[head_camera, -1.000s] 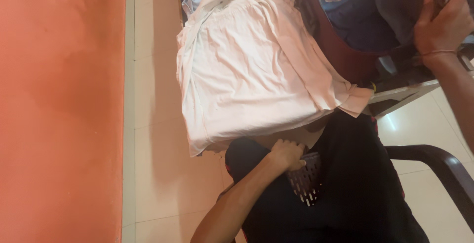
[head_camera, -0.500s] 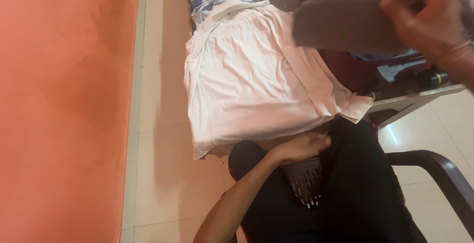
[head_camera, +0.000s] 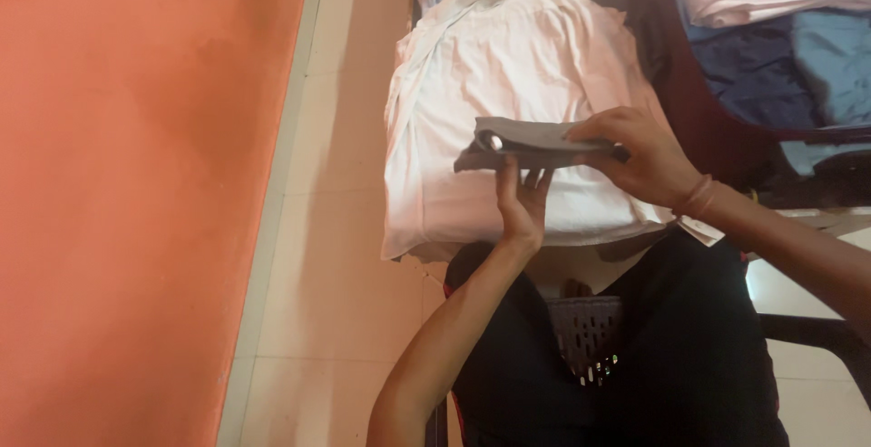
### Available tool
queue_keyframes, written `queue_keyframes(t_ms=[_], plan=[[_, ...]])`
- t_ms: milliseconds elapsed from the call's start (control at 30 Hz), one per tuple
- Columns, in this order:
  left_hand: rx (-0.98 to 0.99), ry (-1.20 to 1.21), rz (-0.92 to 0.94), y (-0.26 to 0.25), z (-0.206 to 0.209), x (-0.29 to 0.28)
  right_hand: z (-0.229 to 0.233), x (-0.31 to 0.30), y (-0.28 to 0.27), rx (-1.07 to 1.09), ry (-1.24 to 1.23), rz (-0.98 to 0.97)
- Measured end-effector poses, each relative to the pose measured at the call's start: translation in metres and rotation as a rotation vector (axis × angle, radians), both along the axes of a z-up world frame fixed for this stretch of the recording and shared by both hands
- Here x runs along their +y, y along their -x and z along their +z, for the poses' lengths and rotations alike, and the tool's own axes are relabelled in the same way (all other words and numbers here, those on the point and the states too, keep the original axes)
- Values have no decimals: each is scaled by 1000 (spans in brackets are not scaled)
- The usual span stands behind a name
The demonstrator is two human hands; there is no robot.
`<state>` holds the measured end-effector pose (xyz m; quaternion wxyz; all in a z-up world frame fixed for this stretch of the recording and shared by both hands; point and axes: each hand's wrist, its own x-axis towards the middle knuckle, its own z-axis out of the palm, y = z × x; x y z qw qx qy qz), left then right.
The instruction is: The person takes a pair of pants and a white shirt out of a suitcase, unfolds them, and displays details such as buttons on the leg and the waistband drawstring.
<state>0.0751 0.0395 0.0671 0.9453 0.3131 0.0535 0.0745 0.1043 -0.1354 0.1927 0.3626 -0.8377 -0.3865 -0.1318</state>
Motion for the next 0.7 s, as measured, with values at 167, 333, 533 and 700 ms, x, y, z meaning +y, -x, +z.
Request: queue_keyframes(t_ms=[167,333,533,700], plan=[[9,278,-41,-13,-22,14,-34,25,-16,-65,-67,47],[-20,267,-164,-30,-19,39,-48,29,-33,-244,-63,-11],[267,215,96,-38,-20,42,-72,26,-47,-355,-19,-33],[716,-278,356,-34,-40,42,-122,25,-37,54,76,59]])
